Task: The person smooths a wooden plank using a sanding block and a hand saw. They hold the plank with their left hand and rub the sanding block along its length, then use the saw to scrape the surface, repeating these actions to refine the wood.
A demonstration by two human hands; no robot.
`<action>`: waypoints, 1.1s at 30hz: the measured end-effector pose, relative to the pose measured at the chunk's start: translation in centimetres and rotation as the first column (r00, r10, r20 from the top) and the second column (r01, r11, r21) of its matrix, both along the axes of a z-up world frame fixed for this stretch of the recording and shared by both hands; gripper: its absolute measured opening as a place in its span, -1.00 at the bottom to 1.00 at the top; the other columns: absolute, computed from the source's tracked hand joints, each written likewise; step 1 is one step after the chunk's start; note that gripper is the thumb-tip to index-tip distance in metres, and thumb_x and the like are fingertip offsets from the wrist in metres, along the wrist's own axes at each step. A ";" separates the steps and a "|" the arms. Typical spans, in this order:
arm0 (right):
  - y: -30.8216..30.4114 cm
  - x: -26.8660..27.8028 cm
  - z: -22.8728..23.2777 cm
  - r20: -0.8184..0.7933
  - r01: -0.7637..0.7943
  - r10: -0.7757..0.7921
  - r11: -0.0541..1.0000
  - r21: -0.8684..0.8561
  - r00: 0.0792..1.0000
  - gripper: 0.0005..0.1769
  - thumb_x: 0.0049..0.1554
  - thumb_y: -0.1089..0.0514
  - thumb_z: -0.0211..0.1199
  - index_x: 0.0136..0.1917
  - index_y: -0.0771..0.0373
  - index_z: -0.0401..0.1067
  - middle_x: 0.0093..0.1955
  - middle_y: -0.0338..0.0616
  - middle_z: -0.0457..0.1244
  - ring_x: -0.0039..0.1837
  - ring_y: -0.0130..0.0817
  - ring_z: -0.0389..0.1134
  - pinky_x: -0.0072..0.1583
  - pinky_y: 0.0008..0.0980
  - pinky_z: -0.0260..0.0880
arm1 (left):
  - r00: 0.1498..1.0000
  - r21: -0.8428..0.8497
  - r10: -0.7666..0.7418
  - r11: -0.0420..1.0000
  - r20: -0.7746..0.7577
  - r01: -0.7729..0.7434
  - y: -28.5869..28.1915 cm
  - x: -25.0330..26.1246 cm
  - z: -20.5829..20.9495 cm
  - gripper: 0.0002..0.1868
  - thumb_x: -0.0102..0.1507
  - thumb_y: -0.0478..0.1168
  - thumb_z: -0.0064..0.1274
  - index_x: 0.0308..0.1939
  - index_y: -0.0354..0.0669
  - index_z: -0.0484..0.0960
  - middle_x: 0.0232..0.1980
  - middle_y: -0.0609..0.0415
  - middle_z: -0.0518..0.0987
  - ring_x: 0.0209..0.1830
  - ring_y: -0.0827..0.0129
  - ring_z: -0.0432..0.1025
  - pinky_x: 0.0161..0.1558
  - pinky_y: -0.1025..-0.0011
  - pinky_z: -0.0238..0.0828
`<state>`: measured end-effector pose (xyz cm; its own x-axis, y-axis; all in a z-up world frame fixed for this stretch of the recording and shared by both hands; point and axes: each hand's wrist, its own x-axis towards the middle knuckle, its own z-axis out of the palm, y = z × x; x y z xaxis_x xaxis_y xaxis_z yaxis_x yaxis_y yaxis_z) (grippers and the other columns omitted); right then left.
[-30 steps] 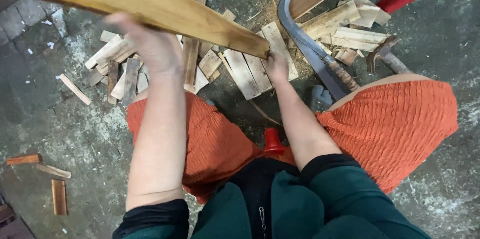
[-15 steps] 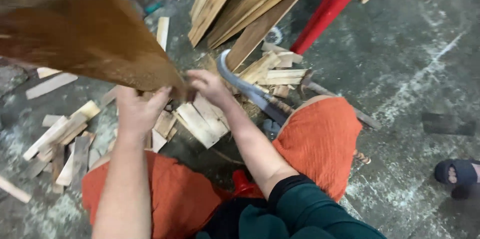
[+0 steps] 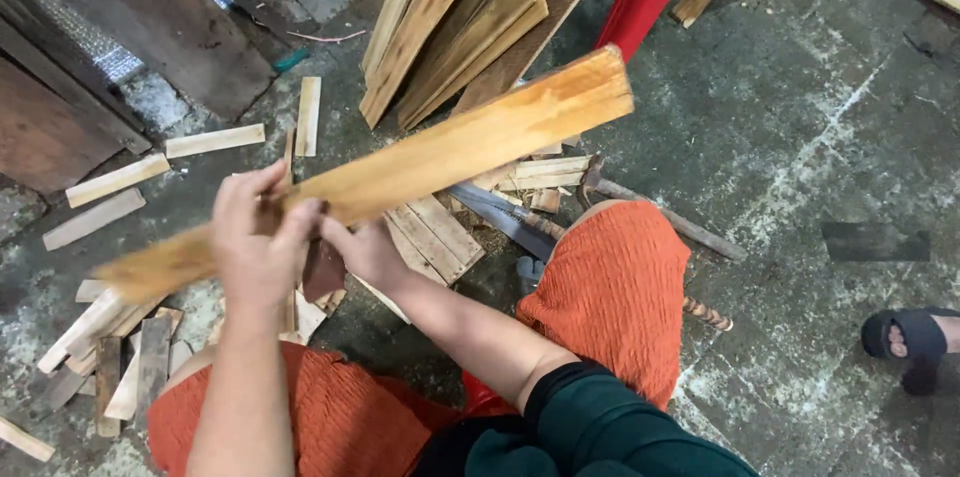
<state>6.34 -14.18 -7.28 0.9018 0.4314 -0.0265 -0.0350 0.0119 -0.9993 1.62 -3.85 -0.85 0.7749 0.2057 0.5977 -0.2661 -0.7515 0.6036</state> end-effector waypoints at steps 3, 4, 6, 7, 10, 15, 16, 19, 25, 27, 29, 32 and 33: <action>-0.5 0.0 2.5 -0.303 0.101 -0.033 0.972 0.211 0.952 -0.61 0.18 -0.04 0.37 0.14 0.25 0.52 0.02 -0.02 0.40 0.10 -0.38 0.41 0.16 -0.18 0.42 | 0.961 -0.387 0.040 0.910 -0.275 -0.149 0.9 -2.3 1.6 -0.93 0.39 -0.23 0.24 -0.08 -0.12 0.72 -0.44 0.18 0.43 -0.39 0.53 0.24 -0.29 0.48 0.25; -0.8 0.3 3.7 -0.457 0.220 -0.047 0.917 0.333 0.888 -0.56 0.18 -0.06 0.38 0.09 0.35 0.46 -0.09 -0.04 0.34 -0.04 -0.36 0.41 -0.01 -0.29 0.43 | 0.882 -0.438 -0.046 0.879 -0.468 -0.187 1.1 -2.9 2.2 -0.87 0.37 -0.20 0.20 -0.16 -0.19 0.73 -0.43 0.07 0.53 -0.42 0.45 0.35 -0.32 0.47 0.30; -2.0 0.9 5.0 -0.606 0.362 -0.039 0.832 0.420 0.794 -0.48 0.18 -0.09 0.39 0.04 0.46 0.41 -0.20 -0.06 0.29 -0.19 -0.35 0.40 -0.18 -0.39 0.44 | 0.754 -0.473 -0.149 0.849 -0.640 -0.235 1.9 -3.3 2.6 -0.79 0.36 -0.17 0.16 -0.23 -0.26 0.73 -0.43 -0.03 0.64 -0.45 0.37 0.47 -0.34 0.45 0.35; -2.8 1.1 5.1 -0.449 0.168 0.126 0.813 0.558 0.885 -0.50 0.32 -0.09 0.11 0.19 0.45 0.37 -0.03 0.05 0.30 0.01 -0.23 0.38 0.01 -0.35 0.47 | 0.636 -0.281 -0.055 0.924 -0.770 -0.260 2.5 -3.1 2.3 -0.60 0.34 0.04 0.01 -0.17 -0.24 0.73 -0.22 -0.09 0.67 -0.23 0.23 0.52 -0.11 0.26 0.39; -2.4 1.7 3.1 -0.317 0.020 0.384 0.610 0.792 0.867 -0.51 0.44 -0.07 -0.05 0.31 0.41 0.35 0.14 0.10 0.34 0.16 -0.12 0.41 0.16 -0.28 0.51 | 0.717 -0.258 -0.043 0.947 -0.696 -0.193 4.3 -3.5 0.2 -0.42 0.29 0.14 -0.04 0.15 -0.27 0.50 0.09 -0.13 0.57 0.09 0.18 0.46 0.17 0.20 0.35; -0.5 -0.3 1.4 -0.520 0.187 0.543 0.551 0.813 0.659 -0.55 0.35 -0.06 0.13 0.25 0.39 0.44 0.09 0.06 0.41 0.09 -0.13 0.47 0.14 -0.28 0.48 | 0.983 -0.669 -0.146 0.742 -0.113 0.033 2.8 -3.0 -1.6 -0.31 0.25 -0.04 0.15 0.36 -0.15 0.21 0.27 0.02 0.40 0.26 0.40 0.30 0.33 0.39 0.25; -0.4 -0.9 1.7 -0.528 0.178 0.537 0.570 0.802 0.658 -0.49 0.32 -0.09 0.17 0.27 0.40 0.41 0.14 0.09 0.38 0.14 -0.11 0.45 0.19 -0.21 0.46 | 0.994 -0.736 -0.087 0.669 0.059 0.103 1.6 -2.4 -0.8 -0.26 0.35 -0.02 0.10 0.46 -0.23 0.10 0.39 -0.16 0.37 0.40 0.16 0.31 0.49 0.19 0.22; 0.2 -2.6 0.4 -0.521 0.049 0.571 0.643 0.764 0.634 -0.42 0.30 -0.19 0.10 0.17 0.43 0.45 -0.04 0.09 0.36 -0.05 -0.19 0.38 0.02 -0.26 0.37 | 0.936 -0.864 0.190 0.472 0.296 0.178 1.3 -1.5 0.9 -0.30 0.38 0.08 0.03 0.42 -0.30 0.23 0.25 -0.28 0.48 0.29 -0.07 0.42 0.47 0.02 0.34; -3.8 2.1 5.4 -0.121 -0.793 0.874 0.478 0.378 0.470 -0.82 0.20 0.09 0.22 -0.03 0.23 0.36 -0.38 -0.19 0.29 -0.36 -0.49 0.30 -0.34 -0.58 0.24 | 0.821 -0.921 0.440 0.300 0.363 0.247 5.3 -3.1 3.0 -0.24 0.20 0.25 0.06 0.25 -0.28 0.50 -0.18 -0.05 0.61 -0.18 0.15 0.47 0.06 0.12 0.47; -4.7 4.7 5.5 0.023 -0.880 0.951 0.276 0.386 0.308 -0.79 0.24 0.14 0.15 0.06 0.29 0.27 -0.56 -0.06 0.24 -0.56 -0.41 0.29 -0.56 -0.56 0.18 | 0.814 -0.915 0.458 0.346 0.357 0.207 6.3 -3.6 2.5 -0.22 0.21 0.26 0.07 0.27 -0.30 0.49 -0.18 -0.04 0.61 -0.19 0.19 0.49 -0.04 0.17 0.50; -5.2 6.8 3.2 0.158 -0.595 0.587 0.804 0.000 0.794 -0.34 0.09 0.30 0.26 0.41 0.22 0.09 0.39 -0.05 0.04 0.38 -0.25 0.21 0.40 -0.37 0.31 | 0.819 -0.890 0.422 0.402 0.389 0.216 6.2 -3.6 2.3 -0.32 0.28 0.20 0.06 0.22 -0.31 0.49 -0.18 -0.04 0.59 -0.17 0.20 0.49 0.03 0.21 0.48; -4.2 7.8 -0.3 0.063 -0.208 0.295 0.793 -0.573 0.953 -0.06 0.13 0.24 0.39 0.62 0.15 -0.07 -0.20 -0.32 0.19 -0.10 -0.38 0.29 -0.06 -0.31 0.29 | 0.851 -0.907 0.400 0.379 0.339 0.183 5.4 -3.3 1.7 -0.34 0.29 0.22 0.03 0.22 -0.27 0.48 -0.19 0.03 0.56 -0.16 0.26 0.48 0.05 0.22 0.48; -3.5 6.7 -0.9 0.060 -0.215 0.301 0.792 -0.571 0.952 -0.06 0.13 0.24 0.39 0.62 0.15 -0.07 -0.20 -0.32 0.19 -0.10 -0.38 0.29 -0.06 -0.31 0.29 | 0.850 -0.907 0.405 0.382 0.337 0.178 5.0 -3.2 1.6 -0.34 0.29 0.22 0.03 0.22 -0.27 0.48 -0.19 0.03 0.56 -0.16 0.26 0.48 0.05 0.22 0.48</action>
<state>13.00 -17.69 -8.21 0.7715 0.5991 -0.2140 0.1832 -0.5314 -0.8271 -1.54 1.19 0.76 0.3991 0.8887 0.2256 -0.6591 0.1070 0.7444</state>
